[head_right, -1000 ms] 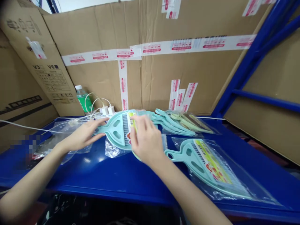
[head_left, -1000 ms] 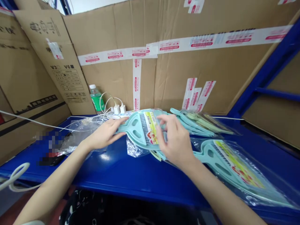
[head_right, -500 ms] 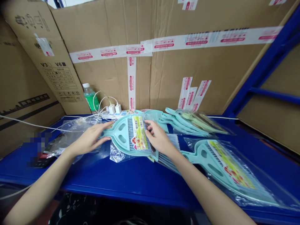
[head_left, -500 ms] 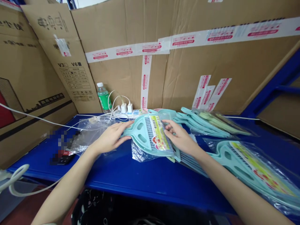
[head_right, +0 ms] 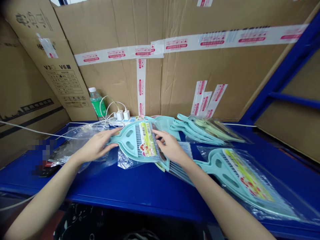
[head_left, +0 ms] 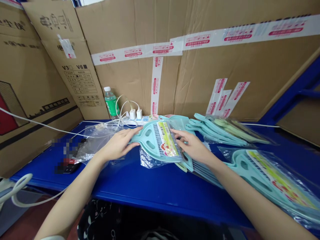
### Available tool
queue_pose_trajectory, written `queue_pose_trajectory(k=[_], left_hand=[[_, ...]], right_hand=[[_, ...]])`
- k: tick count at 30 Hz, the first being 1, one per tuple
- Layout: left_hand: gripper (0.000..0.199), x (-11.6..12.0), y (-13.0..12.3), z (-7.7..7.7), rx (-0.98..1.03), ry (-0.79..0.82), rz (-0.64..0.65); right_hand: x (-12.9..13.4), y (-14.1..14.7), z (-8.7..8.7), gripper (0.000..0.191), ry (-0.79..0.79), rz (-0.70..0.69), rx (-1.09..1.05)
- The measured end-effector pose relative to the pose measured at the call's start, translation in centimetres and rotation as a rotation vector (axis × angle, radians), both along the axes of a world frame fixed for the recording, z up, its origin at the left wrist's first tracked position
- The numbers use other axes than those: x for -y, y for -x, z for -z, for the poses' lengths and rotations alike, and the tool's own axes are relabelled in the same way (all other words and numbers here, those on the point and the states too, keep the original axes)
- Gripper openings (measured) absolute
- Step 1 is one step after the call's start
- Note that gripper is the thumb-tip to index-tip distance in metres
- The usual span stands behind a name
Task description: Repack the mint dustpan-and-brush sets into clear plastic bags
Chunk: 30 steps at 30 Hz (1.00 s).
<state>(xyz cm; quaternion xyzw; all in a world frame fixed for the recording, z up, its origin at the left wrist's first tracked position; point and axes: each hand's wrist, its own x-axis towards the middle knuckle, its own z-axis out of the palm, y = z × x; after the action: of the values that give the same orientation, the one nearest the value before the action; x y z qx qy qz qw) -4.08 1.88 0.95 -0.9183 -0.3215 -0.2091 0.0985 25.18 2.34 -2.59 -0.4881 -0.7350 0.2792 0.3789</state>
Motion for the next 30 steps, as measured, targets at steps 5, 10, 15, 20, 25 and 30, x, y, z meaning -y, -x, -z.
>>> queue_pose_trajectory(k=[5, 10, 15, 20, 25, 30], left_hand=[[0.051, -0.1, 0.2, 0.1, -0.003, 0.018, -0.014], [0.051, -0.2, 0.3, 0.1, -0.004, 0.023, -0.013], [0.052, -0.1, 0.2, 0.0, -0.005, 0.023, -0.012], [0.052, -0.1, 0.2, 0.1, -0.008, 0.035, -0.029], [0.052, -0.1, 0.2, 0.2, -0.006, 0.037, -0.019], [0.053, 0.1, 0.0, 0.3, 0.007, 0.027, 0.011]], right_hand=[[-0.1, -0.3, 0.0, 0.047, 0.073, 0.012, -0.079], [-0.2, -0.9, -0.2, 0.043, 0.069, -0.061, -0.12], [-0.2, -1.2, -0.7, 0.036, 0.075, -0.063, -0.108], [-0.1, -1.0, -0.7, 0.034, 0.196, -0.086, -0.229], [-0.3, -0.5, 0.2, 0.028, 0.284, -0.094, -0.286], [-0.2, 0.2, 0.8, 0.042, 0.066, 0.001, -0.144]])
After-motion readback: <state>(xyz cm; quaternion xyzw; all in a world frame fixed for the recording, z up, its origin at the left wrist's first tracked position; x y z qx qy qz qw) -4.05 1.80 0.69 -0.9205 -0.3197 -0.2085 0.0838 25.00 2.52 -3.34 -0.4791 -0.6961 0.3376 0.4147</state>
